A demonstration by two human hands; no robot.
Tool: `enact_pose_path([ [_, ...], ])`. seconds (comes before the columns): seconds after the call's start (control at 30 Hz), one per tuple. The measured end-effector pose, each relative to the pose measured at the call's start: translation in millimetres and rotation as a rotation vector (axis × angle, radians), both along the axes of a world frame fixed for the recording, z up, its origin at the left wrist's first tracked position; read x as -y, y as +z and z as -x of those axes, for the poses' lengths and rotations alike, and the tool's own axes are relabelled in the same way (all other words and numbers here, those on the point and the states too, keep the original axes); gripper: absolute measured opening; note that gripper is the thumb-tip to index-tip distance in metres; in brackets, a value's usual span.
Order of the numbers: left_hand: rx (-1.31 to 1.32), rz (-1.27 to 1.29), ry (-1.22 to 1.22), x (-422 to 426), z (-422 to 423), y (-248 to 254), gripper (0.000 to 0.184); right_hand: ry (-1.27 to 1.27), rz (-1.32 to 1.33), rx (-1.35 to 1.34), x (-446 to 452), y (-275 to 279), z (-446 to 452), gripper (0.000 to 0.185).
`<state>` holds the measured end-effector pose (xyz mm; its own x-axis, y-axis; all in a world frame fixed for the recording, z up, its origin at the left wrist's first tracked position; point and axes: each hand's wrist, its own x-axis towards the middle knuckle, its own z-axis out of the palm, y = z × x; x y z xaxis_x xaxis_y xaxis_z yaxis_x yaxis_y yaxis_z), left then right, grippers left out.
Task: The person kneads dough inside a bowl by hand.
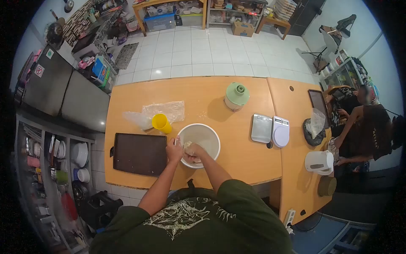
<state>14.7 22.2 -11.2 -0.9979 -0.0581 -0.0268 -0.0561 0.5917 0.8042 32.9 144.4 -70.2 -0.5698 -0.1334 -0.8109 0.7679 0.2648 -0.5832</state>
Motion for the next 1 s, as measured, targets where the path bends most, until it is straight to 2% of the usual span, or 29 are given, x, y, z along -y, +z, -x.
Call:
enact_pose_path([
  [0.03, 0.009, -0.010, -0.007, 1, 1, -1, 0.041, 0.000, 0.003, 0.002, -3, -1, 4, 0.030],
  [0.1, 0.001, 0.009, -0.023, 2, 2, -2, 0.041, -0.245, 0.074, 0.105, -12, 6, 11, 0.023],
  [0.17, -0.004, 0.032, -0.039, 4, 1, -3, 0.041, -0.278, 0.122, 0.143, -17, 6, 19, 0.023],
  [0.23, 0.008, 0.053, -0.058, 4, 1, -2, 0.039, -0.546, 0.067, 0.074, -15, 5, 22, 0.023],
  [0.27, 0.005, 0.053, -0.058, 3, 2, -1, 0.039, -0.583, 0.063, 0.038, -13, -14, 23, 0.030],
  [0.33, 0.008, 0.082, -0.065, 4, 1, -2, 0.040, -0.661, 0.028, -0.007, -11, -32, 28, 0.030],
  [0.4, 0.044, 0.091, -0.049, 3, 0, -2, 0.041, -0.737, -0.010, -0.044, -8, -23, 22, 0.030],
  [0.47, 0.080, 0.098, -0.028, 2, 0, 0, 0.042, -0.897, 0.107, -0.152, -8, -21, 16, 0.032],
  [0.6, 0.047, 0.070, -0.009, 2, 0, 0, 0.043, -0.797, 0.060, -0.247, 0, -50, 8, 0.031],
  [0.67, 0.058, 0.077, 0.002, 0, 2, -3, 0.044, -0.343, -0.284, -0.718, 0, -58, 4, 0.029],
  [0.7, 0.059, 0.073, 0.002, 1, 2, -6, 0.044, -0.339, -0.286, -0.713, -3, -45, -2, 0.029],
  [0.77, 0.061, 0.067, 0.008, 1, 3, -7, 0.044, -0.207, -0.469, -0.570, -20, 0, -11, 0.032],
  [0.8, 0.062, 0.068, 0.008, 1, 2, -7, 0.044, -0.203, -0.468, -0.566, -30, -1, -15, 0.032],
  [0.87, 0.067, 0.069, 0.006, 1, 2, -6, 0.045, -0.230, -0.722, -0.656, -45, -6, -21, 0.034],
  [1.0, 0.060, 0.098, 0.001, 2, 3, -8, 0.042, -0.040, -0.735, -0.608, -40, -24, -8, 0.039],
])
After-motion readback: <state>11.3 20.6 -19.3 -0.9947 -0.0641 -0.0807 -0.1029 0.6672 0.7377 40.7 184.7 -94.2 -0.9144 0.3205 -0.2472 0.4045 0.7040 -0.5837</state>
